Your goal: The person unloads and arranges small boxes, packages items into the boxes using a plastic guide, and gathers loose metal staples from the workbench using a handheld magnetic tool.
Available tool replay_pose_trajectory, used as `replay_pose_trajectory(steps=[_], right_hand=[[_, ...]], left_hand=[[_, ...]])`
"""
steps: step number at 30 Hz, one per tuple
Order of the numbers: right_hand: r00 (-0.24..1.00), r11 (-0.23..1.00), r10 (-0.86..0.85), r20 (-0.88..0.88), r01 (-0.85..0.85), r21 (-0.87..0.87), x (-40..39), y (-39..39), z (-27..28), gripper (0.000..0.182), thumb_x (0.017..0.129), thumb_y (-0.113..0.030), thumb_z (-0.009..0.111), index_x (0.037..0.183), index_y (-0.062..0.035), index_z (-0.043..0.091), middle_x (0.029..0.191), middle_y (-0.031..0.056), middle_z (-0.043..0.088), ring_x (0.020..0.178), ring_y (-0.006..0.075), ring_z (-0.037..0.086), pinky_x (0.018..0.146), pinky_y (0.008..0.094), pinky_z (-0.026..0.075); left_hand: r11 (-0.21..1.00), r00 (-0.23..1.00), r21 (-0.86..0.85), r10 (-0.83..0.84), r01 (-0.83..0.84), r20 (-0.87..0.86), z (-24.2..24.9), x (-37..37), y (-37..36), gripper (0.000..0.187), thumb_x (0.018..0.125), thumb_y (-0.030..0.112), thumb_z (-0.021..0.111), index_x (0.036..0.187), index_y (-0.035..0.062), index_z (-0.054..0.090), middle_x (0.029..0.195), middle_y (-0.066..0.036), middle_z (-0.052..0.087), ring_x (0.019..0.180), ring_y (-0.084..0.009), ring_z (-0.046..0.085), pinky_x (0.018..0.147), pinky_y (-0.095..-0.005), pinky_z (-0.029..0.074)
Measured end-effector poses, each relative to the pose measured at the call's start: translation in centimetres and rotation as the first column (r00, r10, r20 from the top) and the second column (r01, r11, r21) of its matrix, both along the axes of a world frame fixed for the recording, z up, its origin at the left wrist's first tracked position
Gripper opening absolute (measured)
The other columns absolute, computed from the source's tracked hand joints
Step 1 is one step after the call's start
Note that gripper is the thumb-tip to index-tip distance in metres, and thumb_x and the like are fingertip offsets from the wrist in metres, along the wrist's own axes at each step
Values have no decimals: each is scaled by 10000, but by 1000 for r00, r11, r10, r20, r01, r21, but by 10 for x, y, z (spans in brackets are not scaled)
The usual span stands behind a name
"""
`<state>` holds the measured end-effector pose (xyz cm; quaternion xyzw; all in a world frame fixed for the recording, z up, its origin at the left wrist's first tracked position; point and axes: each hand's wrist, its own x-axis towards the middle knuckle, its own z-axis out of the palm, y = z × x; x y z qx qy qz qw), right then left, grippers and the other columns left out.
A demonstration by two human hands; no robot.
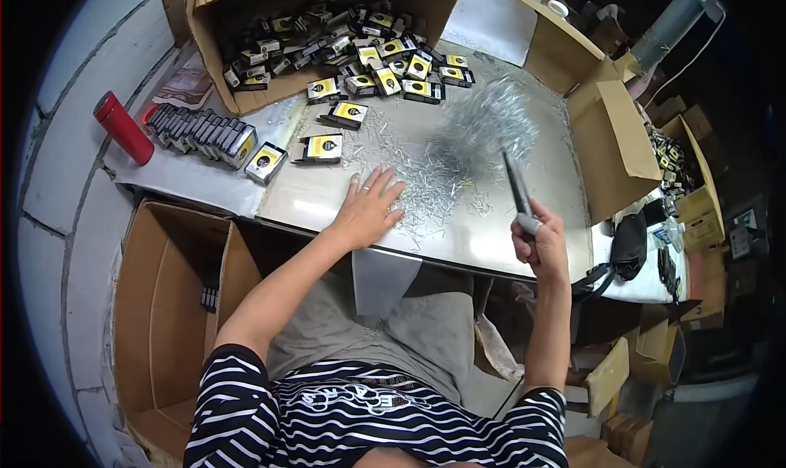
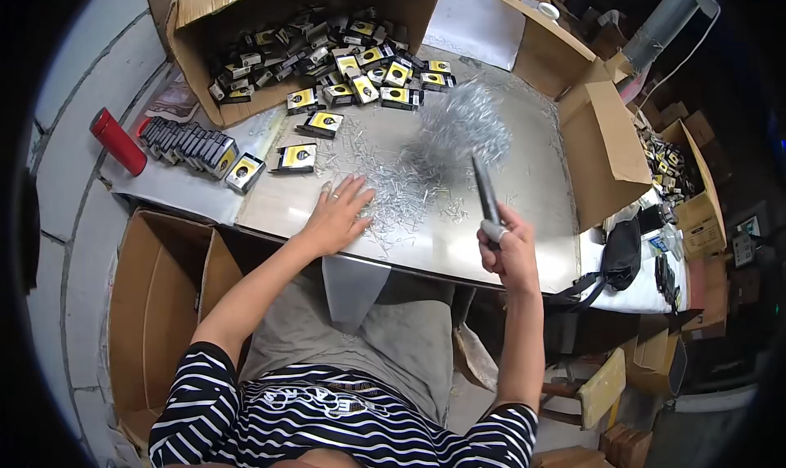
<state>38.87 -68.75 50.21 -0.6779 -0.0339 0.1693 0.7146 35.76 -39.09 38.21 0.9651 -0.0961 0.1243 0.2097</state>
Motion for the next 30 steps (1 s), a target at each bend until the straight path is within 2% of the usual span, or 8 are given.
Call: replay_pose_trajectory(steps=[4,11,17,19,20,24,26,30], right_hand=[[999,999,-34,-5,34,-41,34,3,3,42,895,-65,472,924,-37,480,660,23,471,395,58,373,334,218,267],[973,991,-123,197,132,-33,48,27,8,50,925,-114,481,940,-66,489,673,24,477,395,58,350,336,221,280],[993,965,-30,118,-2,264,56,44,31,40,912,-86,486,894,-53,473,693,50,505,416,83,386,350,239,282],[970,981,-192,148,191,22,76,71,24,44,910,-85,491,881,-55,477,685,48,505,423,91,403,353,244,287],[985,980,-161,-68,168,103,84,72,37,42,907,-83,496,891,-45,489,673,47,502,435,99,427,359,251,302],[993,996,-71,96,65,57,68,63,46,73,907,-93,501,912,-22,515,674,51,508,446,96,447,363,247,311],[987,996,-64,150,73,-55,63,63,74,57,917,-111,489,938,-60,476,686,31,499,441,77,399,357,227,297],[999,966,1,47,-13,258,55,55,127,342,971,-169,386,1269,-15,452,682,20,482,420,12,340,335,173,256]], left_hand=[[998,999,47,-29,31,-39,-4,-2,-2,485,939,350,486,1359,115,427,1477,-154,315,1395,-330,244,1116,-550,197],[997,999,-69,20,-22,-30,-8,-4,1,449,928,324,510,1327,123,466,1452,-115,364,1380,-302,280,1098,-548,232],[998,1000,-63,19,-19,-7,-11,-1,1,449,929,323,512,1334,133,473,1443,-100,379,1376,-276,293,1104,-529,228],[998,1000,-68,18,-18,4,-13,-3,-1,446,927,318,513,1332,133,474,1444,-98,380,1378,-274,290,1106,-528,226],[997,1000,-68,22,-21,14,-13,-3,0,444,926,313,514,1330,133,476,1444,-97,380,1380,-272,287,1107,-527,224],[998,999,-60,22,-20,45,-7,6,3,457,908,309,538,1329,141,479,1417,-96,417,1345,-285,344,1102,-533,227],[999,942,-19,22,-30,-335,18,26,9,519,867,333,593,1317,102,483,1374,-153,451,1272,-304,433,1070,-547,278],[968,992,-242,46,-74,-118,48,93,-16,662,861,382,619,1392,65,382,1340,-195,474,1206,-347,495,984,-551,384]])
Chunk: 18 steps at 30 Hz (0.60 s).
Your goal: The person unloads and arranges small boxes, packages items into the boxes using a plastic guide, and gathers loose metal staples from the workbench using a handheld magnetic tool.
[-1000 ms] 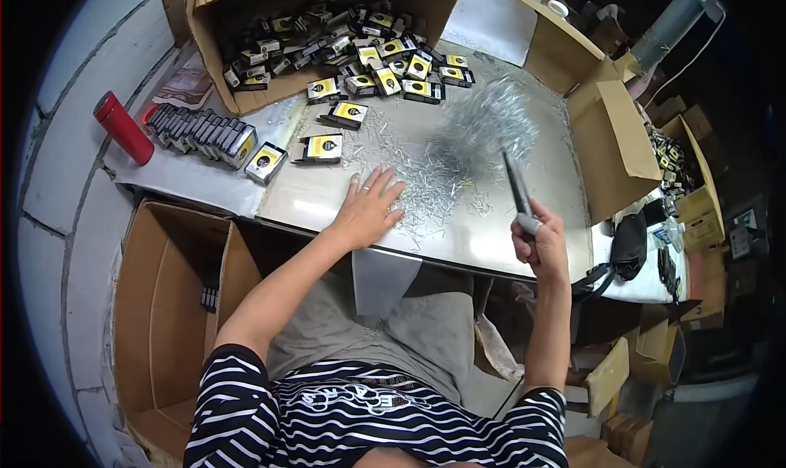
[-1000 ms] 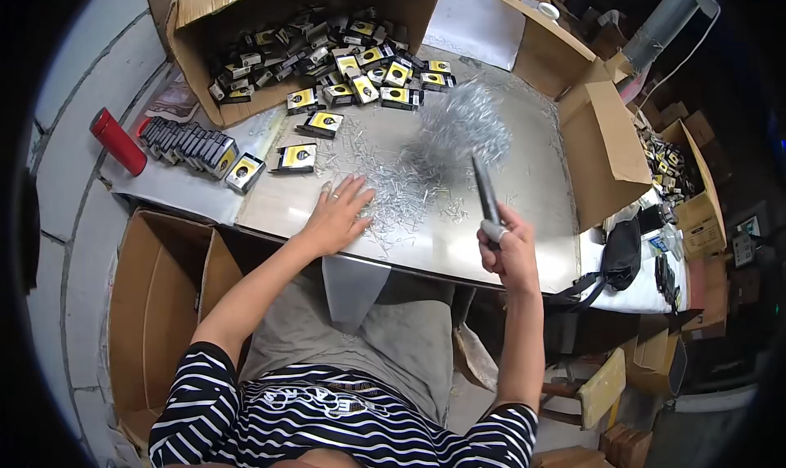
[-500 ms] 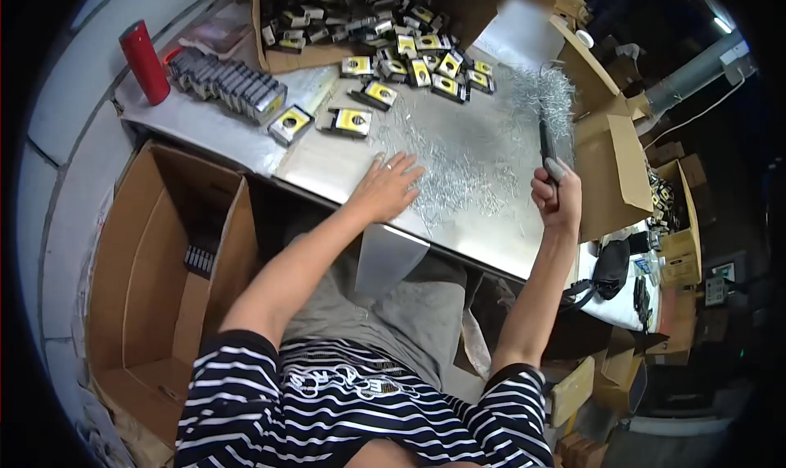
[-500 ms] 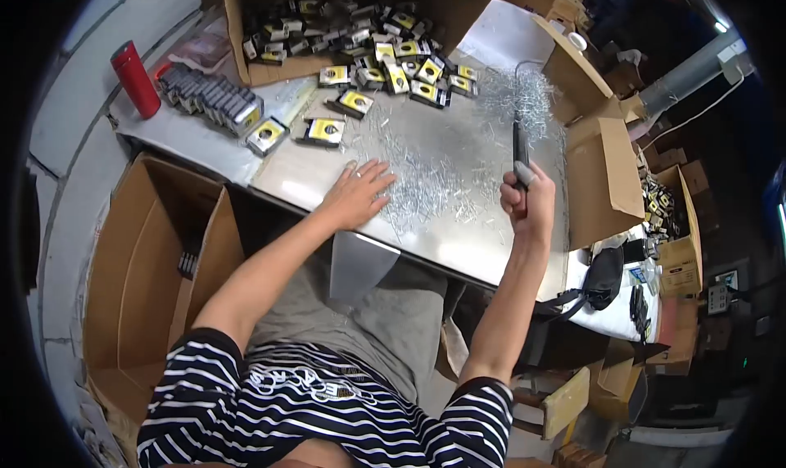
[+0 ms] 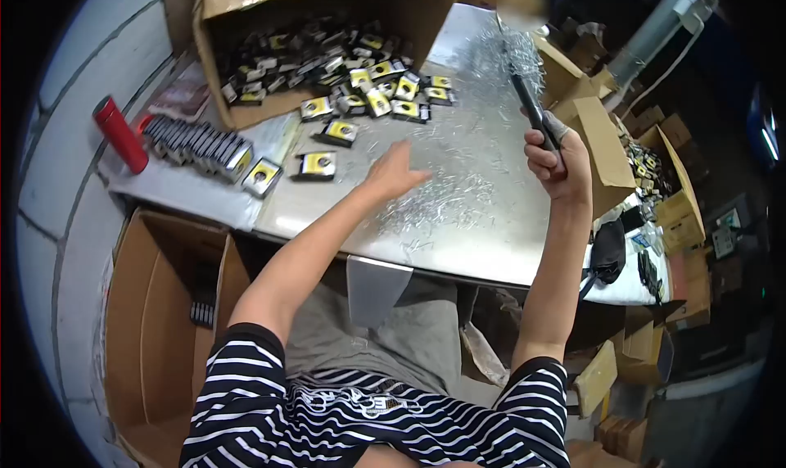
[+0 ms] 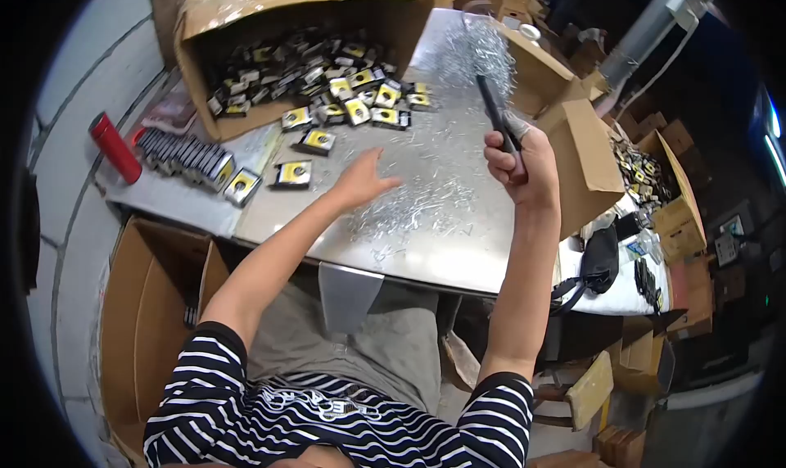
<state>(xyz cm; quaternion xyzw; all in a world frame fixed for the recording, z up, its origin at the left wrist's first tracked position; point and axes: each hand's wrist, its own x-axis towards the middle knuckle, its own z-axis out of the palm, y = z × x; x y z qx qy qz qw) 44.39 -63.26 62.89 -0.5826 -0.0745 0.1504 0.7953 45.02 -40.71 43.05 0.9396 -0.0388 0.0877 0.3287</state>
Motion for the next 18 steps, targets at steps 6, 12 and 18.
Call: replay_pose_trajectory(steps=[6,12,18], right_hand=[[998,872,-39,56,62,-486,12,-3,-60,245,956,-270,472,870,-54,549,598,13,502,360,64,380,315,222,269],[997,894,-49,53,67,-443,-2,-58,-128,257,941,-142,460,1160,-27,529,621,15,504,377,70,415,319,224,289],[999,898,-47,27,54,-436,-2,-21,-149,211,928,-124,454,1095,-27,540,630,24,509,375,81,406,315,242,297]], left_hand=[[-425,972,-905,-219,-21,80,28,106,-23,772,881,572,520,1409,51,307,1330,-225,463,1132,-417,523,907,-582,470],[102,1000,-995,-18,-14,-16,77,161,22,168,798,154,699,869,8,654,842,-67,660,637,-215,644,599,-362,541],[943,955,332,-129,34,267,130,165,-31,292,671,195,673,911,30,695,972,-178,661,888,-320,658,771,-402,523]])
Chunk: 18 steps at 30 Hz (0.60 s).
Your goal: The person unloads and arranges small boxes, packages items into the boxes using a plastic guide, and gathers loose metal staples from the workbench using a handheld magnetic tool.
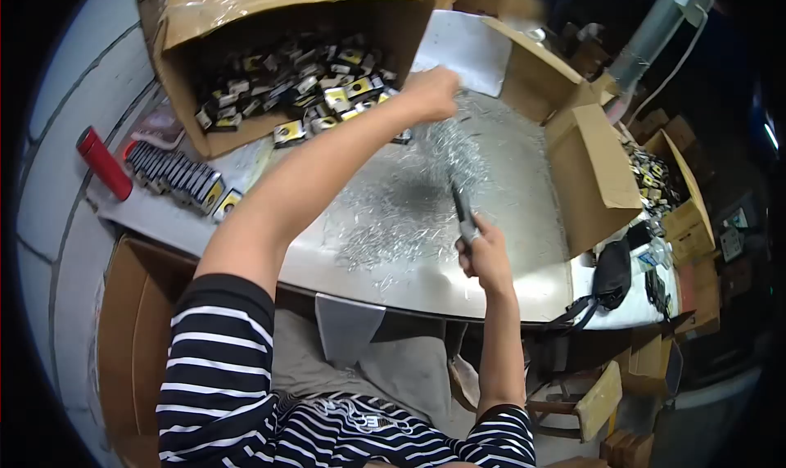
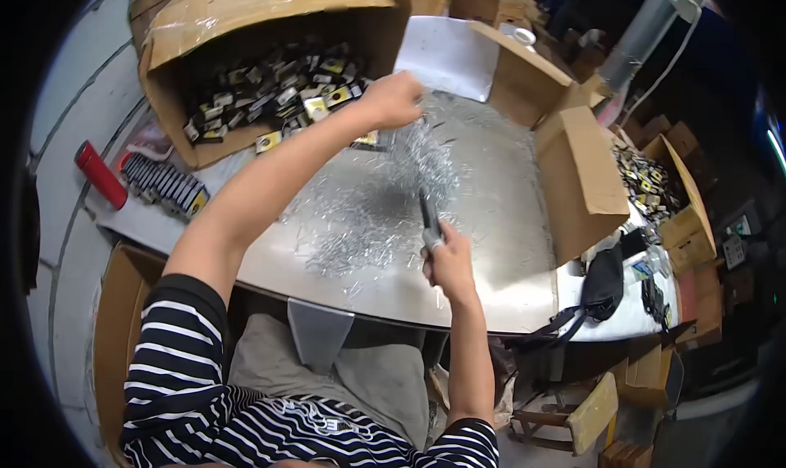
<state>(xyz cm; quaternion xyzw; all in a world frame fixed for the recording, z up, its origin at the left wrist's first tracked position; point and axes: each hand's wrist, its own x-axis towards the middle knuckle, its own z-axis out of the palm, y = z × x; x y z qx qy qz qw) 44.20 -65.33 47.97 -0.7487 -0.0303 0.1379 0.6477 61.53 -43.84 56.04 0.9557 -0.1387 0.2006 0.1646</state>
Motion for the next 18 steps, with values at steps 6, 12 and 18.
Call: replay_pose_trajectory(steps=[6,12,18], right_hand=[[982,644,166,-90,-39,764,31,-7,40,368,971,-154,376,1291,16,444,679,8,448,401,27,339,307,176,207],[982,892,12,-190,75,445,80,0,66,196,985,-174,381,1074,-38,491,667,-9,461,432,30,358,358,185,255],[985,806,-48,-167,137,575,105,-12,70,195,973,-117,326,1058,-30,479,683,2,465,444,31,362,366,194,248]], left_hand=[[997,973,44,-69,61,220,65,-82,27,472,760,307,641,1215,182,618,1264,-150,530,1086,-338,568,942,-392,467],[940,958,185,274,-286,87,20,-185,143,208,830,228,532,884,80,668,886,-156,650,894,-328,631,769,-448,503],[892,893,61,449,-447,-18,-105,-263,209,259,811,265,642,745,21,586,757,-168,621,756,-367,608,671,-454,481]])
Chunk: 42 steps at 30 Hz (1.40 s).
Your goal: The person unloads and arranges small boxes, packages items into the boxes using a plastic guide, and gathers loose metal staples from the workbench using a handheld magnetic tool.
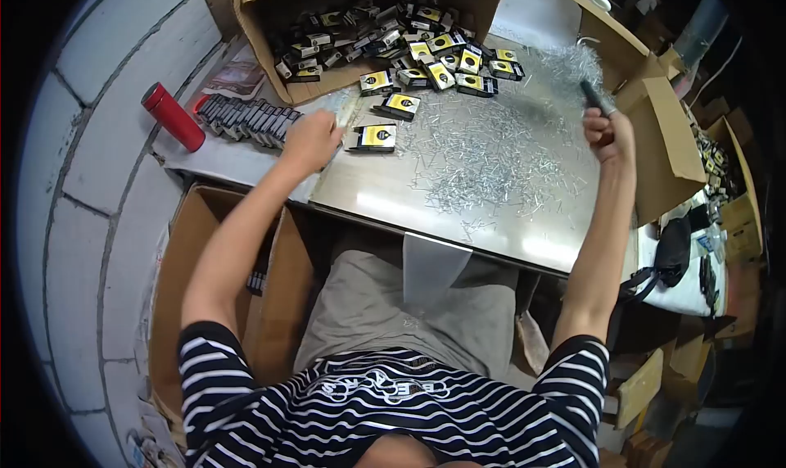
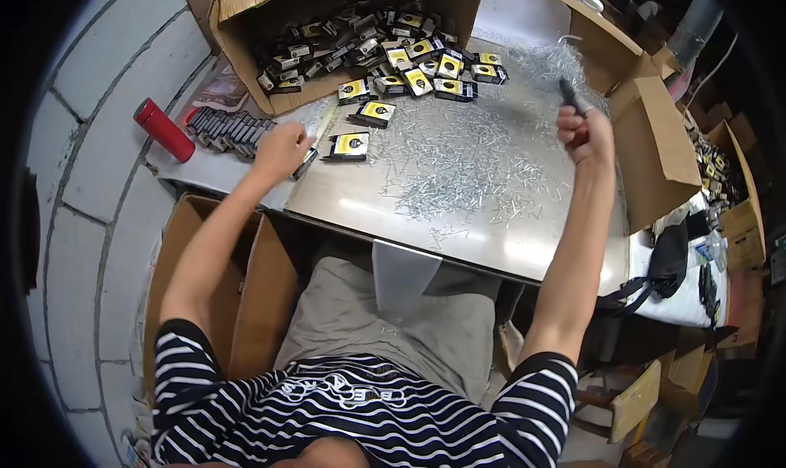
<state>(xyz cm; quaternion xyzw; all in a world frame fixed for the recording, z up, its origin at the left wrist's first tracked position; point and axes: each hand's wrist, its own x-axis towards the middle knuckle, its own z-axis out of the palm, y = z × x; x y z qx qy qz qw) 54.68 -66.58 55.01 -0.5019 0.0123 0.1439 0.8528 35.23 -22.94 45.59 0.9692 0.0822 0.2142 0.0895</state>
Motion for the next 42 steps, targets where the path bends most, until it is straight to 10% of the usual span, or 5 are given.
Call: replay_pose_trajectory(steps=[29,32,34,39,42], right_hand=[[929,850,-370,2,340,-403,67,-143,-105,116,946,-210,513,940,-98,541,644,28,536,435,91,436,372,238,308],[941,495,-221,257,335,-802,53,-168,-117,176,915,-173,528,988,-50,631,719,76,587,430,132,465,368,268,359],[280,-105,433,857,960,-261,37,-162,-116,275,859,-108,521,1072,-10,664,865,124,652,578,194,596,525,303,490],[734,535,376,565,326,-780,-134,28,-103,625,668,152,399,1202,-82,624,1105,98,665,941,190,628,843,294,484],[588,205,708,391,358,-911,-182,91,-121,559,751,13,518,1272,-182,569,1337,163,515,1199,364,507,982,409,440]], left_hand=[[936,997,351,-50,27,56,-24,0,16,398,839,148,609,1224,88,530,1333,-101,463,1310,-278,378,969,-533,350],[953,974,219,-223,208,46,-9,2,-9,369,801,103,628,1155,53,539,1249,-91,514,1180,-291,485,901,-449,436],[912,936,231,-351,338,13,-5,8,-32,356,763,34,621,1110,27,542,1124,-130,562,986,-315,597,760,-413,511],[941,962,260,-162,218,-221,-54,48,-35,348,778,72,562,1124,41,553,1103,-172,572,755,-371,643,652,-465,516],[935,983,323,-100,145,-153,-55,51,-38,317,800,92,552,1115,53,561,1076,-177,583,703,-361,642,635,-442,522]])
